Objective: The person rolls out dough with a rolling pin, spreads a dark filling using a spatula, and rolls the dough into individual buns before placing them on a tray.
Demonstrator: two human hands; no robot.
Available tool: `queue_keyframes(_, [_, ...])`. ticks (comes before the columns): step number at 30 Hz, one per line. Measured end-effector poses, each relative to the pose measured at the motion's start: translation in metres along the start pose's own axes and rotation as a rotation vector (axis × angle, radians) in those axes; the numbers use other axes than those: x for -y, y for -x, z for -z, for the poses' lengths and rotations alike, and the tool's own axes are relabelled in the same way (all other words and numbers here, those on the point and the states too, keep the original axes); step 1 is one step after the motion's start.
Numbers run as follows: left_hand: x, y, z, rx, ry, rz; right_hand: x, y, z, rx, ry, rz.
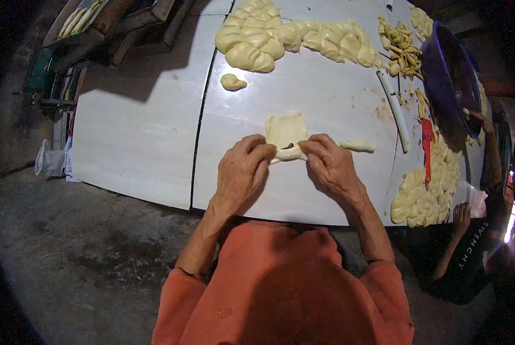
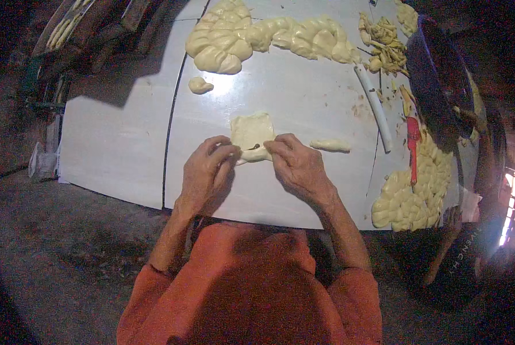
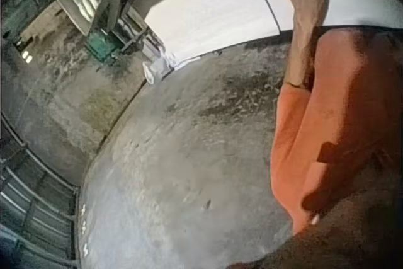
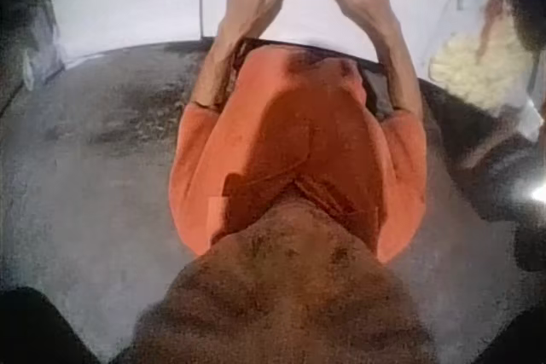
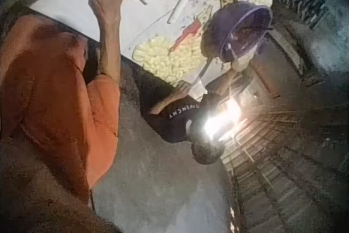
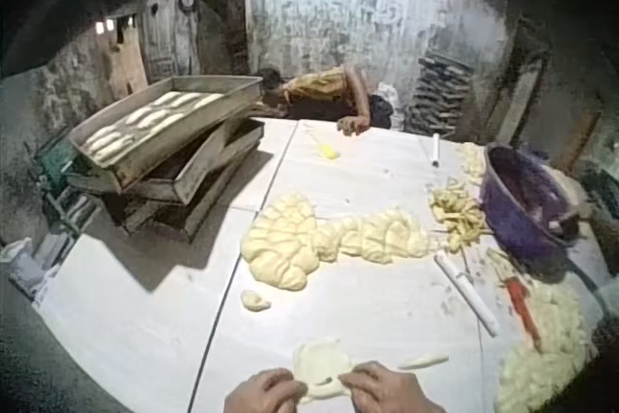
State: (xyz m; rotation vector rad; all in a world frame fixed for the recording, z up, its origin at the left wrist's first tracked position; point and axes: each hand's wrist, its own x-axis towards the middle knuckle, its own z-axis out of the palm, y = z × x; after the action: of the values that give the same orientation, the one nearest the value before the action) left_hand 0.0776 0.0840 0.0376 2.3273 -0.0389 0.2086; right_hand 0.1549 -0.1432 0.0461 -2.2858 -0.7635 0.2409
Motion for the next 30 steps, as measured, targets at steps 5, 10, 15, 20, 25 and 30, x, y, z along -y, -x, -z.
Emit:
queue_keyframes(5, [-0.009,-0.005,-0.002,0.140,-0.084,-0.122,-0.006,-0.001,-0.001,0.077,0.161,0.199])
queue_keyframes(10, [-0.006,-0.012,-0.007,0.093,-0.031,-0.073,-0.003,-0.013,0.001,0.111,0.067,0.113])
queue_keyframes(15, [-0.007,-0.015,-0.007,-0.003,-0.027,0.052,0.003,-0.017,-0.010,0.048,0.169,-0.074])
queue_keyframes(20, [0.000,-0.008,0.010,0.110,-0.094,-0.180,-0.008,0.002,0.005,0.055,0.151,0.159])
queue_keyframes(25, [0.016,-0.018,0.001,0.108,-0.112,-0.214,-0.027,-0.010,-0.004,0.019,0.196,0.208])
queue_keyframes(30, [0.023,-0.024,-0.003,-0.026,-0.126,-0.127,-0.020,-0.023,-0.011,-0.049,0.059,0.000])
